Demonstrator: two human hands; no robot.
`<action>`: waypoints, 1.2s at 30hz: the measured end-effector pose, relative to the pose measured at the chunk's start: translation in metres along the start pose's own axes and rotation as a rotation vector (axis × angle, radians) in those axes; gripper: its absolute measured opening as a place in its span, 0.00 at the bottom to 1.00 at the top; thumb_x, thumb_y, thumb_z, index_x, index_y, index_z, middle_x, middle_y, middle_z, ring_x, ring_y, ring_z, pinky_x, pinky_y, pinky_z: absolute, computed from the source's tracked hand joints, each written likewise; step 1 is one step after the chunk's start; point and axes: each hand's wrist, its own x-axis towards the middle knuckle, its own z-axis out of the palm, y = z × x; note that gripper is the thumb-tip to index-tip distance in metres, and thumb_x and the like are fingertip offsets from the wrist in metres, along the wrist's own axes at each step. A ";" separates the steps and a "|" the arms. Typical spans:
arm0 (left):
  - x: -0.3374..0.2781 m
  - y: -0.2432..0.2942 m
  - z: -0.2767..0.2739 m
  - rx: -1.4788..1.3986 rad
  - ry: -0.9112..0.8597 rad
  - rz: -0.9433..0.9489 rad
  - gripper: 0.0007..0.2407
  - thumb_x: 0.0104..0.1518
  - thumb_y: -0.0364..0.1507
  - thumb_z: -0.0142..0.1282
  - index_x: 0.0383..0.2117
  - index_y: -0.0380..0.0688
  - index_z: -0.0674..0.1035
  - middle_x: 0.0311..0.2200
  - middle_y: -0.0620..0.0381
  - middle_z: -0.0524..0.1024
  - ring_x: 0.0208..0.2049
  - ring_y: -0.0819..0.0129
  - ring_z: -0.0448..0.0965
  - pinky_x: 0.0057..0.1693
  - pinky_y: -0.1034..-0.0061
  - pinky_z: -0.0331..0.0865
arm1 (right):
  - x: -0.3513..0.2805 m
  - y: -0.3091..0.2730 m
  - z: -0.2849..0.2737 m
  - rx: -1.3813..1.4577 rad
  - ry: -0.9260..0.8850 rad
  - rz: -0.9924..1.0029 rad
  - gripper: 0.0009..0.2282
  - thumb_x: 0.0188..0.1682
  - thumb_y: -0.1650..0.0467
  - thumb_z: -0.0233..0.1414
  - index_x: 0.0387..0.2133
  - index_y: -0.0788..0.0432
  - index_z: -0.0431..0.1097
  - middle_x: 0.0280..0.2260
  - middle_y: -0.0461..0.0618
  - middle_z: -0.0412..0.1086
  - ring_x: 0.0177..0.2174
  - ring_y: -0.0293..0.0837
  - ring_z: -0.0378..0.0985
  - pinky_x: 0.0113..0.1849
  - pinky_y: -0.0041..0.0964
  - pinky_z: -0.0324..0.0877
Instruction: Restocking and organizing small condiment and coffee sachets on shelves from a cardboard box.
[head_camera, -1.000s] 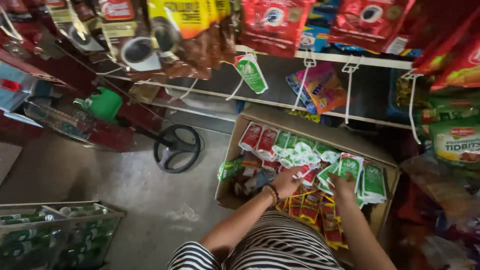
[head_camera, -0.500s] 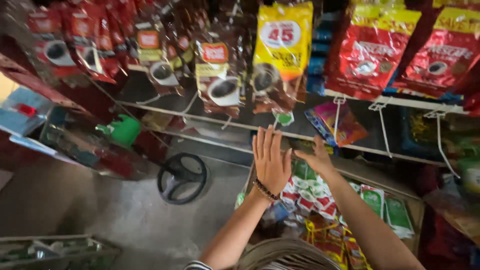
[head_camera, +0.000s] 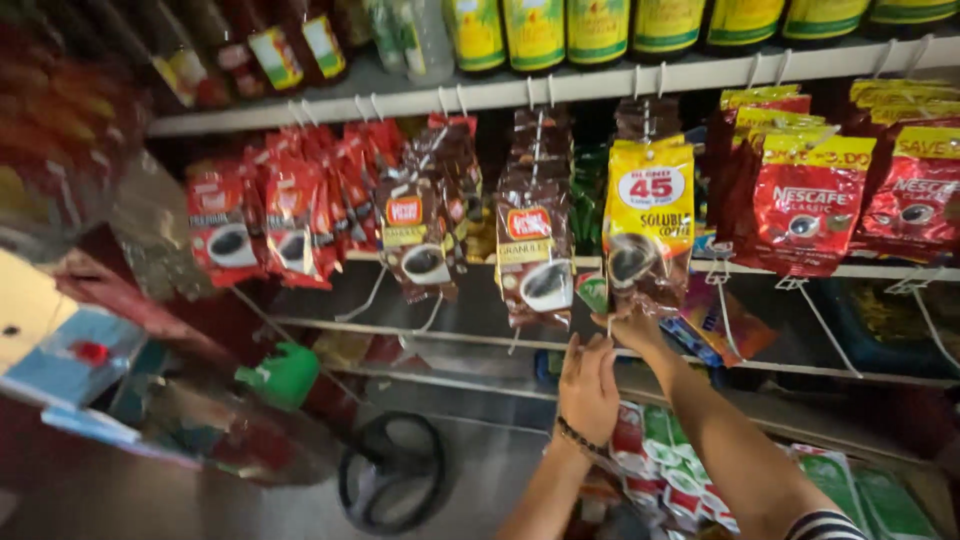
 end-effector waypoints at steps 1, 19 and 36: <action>0.001 -0.002 -0.001 -0.013 0.003 -0.006 0.06 0.65 0.21 0.50 0.45 0.37 0.76 0.45 0.42 0.80 0.48 0.42 0.80 0.66 0.49 0.66 | -0.001 -0.003 0.000 0.045 0.141 -0.121 0.32 0.40 0.51 0.62 0.51 0.60 0.69 0.51 0.62 0.71 0.53 0.60 0.69 0.54 0.52 0.65; -0.007 -0.018 -0.012 -0.001 -0.104 -0.029 0.04 0.64 0.23 0.51 0.43 0.41 0.76 0.43 0.41 0.82 0.46 0.46 0.82 0.70 0.43 0.55 | -0.094 -0.047 -0.031 0.547 0.135 0.105 0.22 0.50 0.63 0.52 0.51 0.68 0.65 0.41 0.71 0.73 0.41 0.65 0.78 0.40 0.53 0.72; 0.013 -0.019 -0.018 -0.165 -0.160 -0.249 0.07 0.57 0.22 0.57 0.41 0.42 0.80 0.44 0.46 0.80 0.47 0.47 0.78 0.55 0.60 0.70 | -0.191 -0.131 -0.127 0.729 0.001 0.415 0.14 0.52 0.69 0.55 0.49 0.62 0.67 0.25 0.54 0.74 0.21 0.40 0.75 0.25 0.38 0.72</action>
